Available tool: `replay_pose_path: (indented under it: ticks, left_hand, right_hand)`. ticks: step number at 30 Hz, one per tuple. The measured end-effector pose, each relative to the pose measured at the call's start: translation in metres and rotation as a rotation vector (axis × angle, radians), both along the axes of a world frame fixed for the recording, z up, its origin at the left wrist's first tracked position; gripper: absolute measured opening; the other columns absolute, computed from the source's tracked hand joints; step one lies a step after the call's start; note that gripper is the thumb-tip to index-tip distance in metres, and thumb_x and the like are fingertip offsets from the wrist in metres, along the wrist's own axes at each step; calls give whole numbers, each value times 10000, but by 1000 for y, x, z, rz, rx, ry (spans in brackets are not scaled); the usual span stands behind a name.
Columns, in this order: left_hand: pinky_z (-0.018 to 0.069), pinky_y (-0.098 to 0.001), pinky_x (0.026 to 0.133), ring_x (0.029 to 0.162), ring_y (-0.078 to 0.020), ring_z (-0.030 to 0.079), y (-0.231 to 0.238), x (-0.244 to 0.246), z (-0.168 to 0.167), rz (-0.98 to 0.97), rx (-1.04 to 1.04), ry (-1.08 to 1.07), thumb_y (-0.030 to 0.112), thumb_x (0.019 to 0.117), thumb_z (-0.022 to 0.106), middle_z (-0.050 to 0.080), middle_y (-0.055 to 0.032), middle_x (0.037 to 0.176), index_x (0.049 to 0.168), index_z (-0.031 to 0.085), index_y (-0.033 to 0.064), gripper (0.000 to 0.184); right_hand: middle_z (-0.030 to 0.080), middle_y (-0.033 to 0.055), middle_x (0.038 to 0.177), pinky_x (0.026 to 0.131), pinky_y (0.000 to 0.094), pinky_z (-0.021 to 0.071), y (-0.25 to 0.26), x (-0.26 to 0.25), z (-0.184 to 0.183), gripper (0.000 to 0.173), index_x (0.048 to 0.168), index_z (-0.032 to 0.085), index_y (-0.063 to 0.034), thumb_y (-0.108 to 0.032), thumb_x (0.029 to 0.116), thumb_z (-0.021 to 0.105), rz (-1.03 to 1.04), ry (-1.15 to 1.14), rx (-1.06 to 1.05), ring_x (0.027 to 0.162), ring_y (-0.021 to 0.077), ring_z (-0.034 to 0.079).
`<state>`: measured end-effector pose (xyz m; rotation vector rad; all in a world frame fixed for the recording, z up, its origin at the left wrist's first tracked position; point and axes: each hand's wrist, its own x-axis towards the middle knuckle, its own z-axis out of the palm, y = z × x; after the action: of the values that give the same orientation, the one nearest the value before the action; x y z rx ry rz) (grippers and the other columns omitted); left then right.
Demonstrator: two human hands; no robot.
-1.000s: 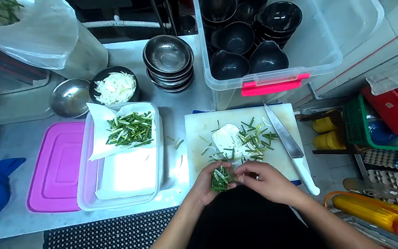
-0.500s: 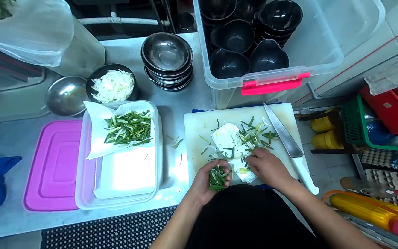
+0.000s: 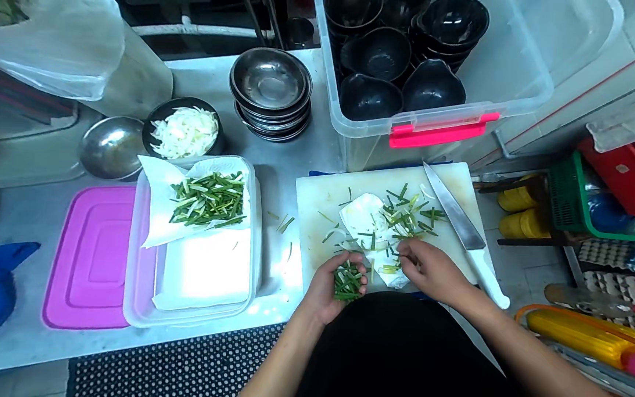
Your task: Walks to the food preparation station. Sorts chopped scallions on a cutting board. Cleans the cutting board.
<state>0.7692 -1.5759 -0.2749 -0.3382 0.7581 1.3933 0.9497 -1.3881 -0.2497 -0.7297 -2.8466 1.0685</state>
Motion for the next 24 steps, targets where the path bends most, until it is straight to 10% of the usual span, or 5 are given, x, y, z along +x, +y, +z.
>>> replay_pose_path:
  ticks: [3, 8, 12, 24]
  left_hand:
    - [585, -362, 697, 787, -254, 681, 0, 0, -1, -3, 0, 2, 371, 1096, 341, 679, -166, 938, 1074, 678, 46, 468]
    - [595, -402, 768, 834, -276, 695, -2, 1, 1, 6, 5, -30, 382, 1097, 358, 688, -170, 944, 1084, 680, 45, 466]
    - [599, -422, 807, 879, -278, 705, 3, 4, 7, -40, 23, 10, 373, 1097, 342, 708, -174, 976, 1088, 698, 43, 485]
    - [582, -339, 659, 763, -244, 684, -3, 1, -8, 14, 70, -69, 378, 1094, 326, 685, -162, 927, 1053, 675, 52, 479]
  right_hand:
    - [710, 54, 1115, 921, 438, 580, -6, 3, -5, 284, 1212, 705, -130, -158, 984, 537, 53, -100, 67, 1057, 207, 683]
    - [686, -30, 898, 665, 311, 565, -18, 3, 21, 259, 1155, 708, -147, -218, 1012, 504, -188, -45, -306, 736, 79, 637]
    - [730, 1, 1069, 814, 309, 604, -40, -13, 56, 312, 1298, 673, -130, -260, 1066, 509, -21, 35, -510, 884, 79, 694]
    - [705, 70, 1055, 825, 474, 600, 34, 24, 4, 184, 1124, 752, -118, -172, 996, 631, -128, -142, 110, 911, 221, 691]
